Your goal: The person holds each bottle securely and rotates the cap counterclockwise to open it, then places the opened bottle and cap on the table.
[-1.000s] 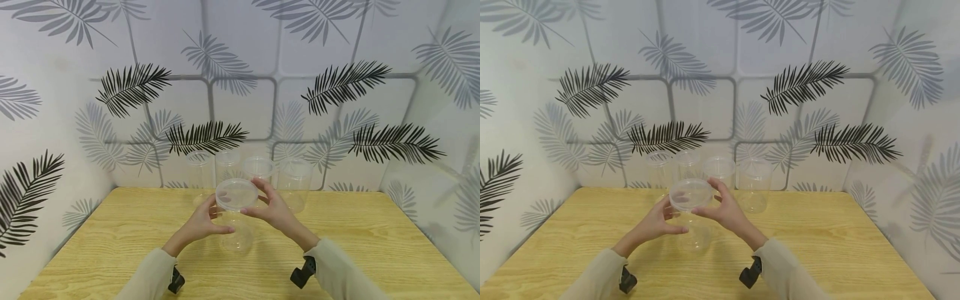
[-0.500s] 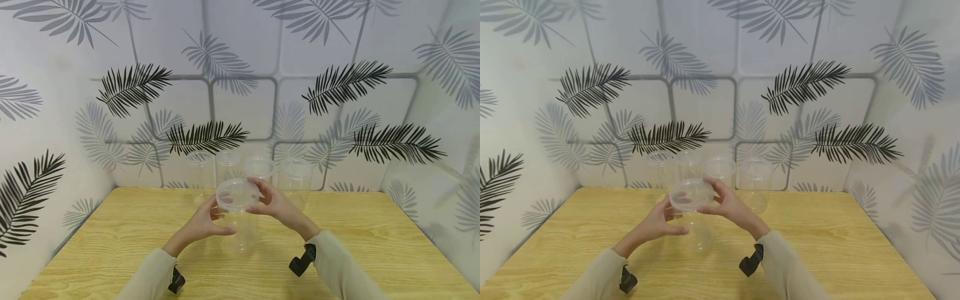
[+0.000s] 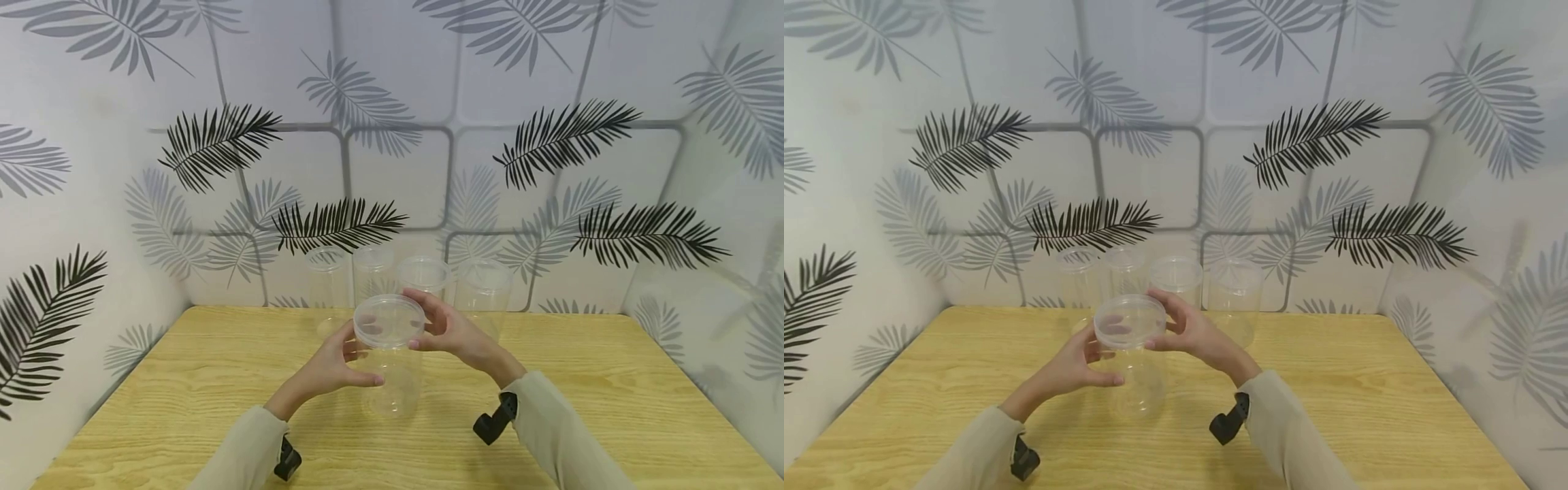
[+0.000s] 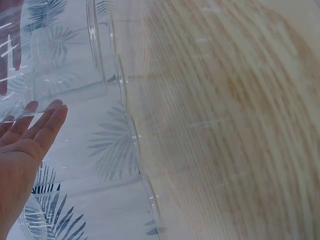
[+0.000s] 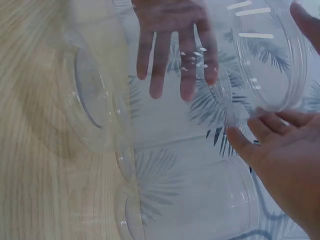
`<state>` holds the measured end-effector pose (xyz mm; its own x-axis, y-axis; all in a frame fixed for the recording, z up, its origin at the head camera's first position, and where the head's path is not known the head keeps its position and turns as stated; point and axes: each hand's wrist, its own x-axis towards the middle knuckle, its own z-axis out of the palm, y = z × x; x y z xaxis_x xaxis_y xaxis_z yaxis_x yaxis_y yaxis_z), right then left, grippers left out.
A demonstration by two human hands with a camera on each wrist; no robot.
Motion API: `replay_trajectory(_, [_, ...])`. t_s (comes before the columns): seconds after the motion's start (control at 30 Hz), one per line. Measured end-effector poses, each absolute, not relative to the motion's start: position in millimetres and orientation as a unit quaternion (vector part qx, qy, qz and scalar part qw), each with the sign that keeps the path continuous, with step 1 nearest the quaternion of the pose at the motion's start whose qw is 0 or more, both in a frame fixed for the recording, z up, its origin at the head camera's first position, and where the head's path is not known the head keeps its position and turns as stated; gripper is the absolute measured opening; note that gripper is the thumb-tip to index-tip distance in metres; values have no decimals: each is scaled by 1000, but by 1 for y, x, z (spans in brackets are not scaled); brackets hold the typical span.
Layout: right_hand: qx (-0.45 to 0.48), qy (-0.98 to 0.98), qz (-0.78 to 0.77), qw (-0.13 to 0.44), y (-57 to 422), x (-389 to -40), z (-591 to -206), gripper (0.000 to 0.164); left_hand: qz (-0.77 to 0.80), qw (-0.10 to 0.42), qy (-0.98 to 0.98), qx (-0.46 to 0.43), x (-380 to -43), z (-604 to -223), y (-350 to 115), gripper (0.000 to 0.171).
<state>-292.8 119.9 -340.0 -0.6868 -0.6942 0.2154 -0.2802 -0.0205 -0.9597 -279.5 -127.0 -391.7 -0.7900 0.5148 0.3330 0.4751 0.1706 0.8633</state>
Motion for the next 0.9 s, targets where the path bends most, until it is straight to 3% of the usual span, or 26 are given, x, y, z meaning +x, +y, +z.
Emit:
replay_trajectory(0.3, [-294, 749, -593, 16, 108, -272, -345, 83, 557, 6, 769, 315, -280, -393, -127, 91])
replay_trajectory(0.53, [-248, 772, -584, -32, 99, -267, -347, 82, 557, 3, 771, 309, -280, -393, -126, 92])
replay_trajectory(0.7, [-273, 758, -591, -24, 100, -271, -347, 79, 555, 5, 771, 312, -279, -392, -127, 91])
replay_trajectory(0.9, [-341, 704, -616, 90, 112, -284, -343, 77, 557, 16, 768, 315, -278, -392, -128, 92])
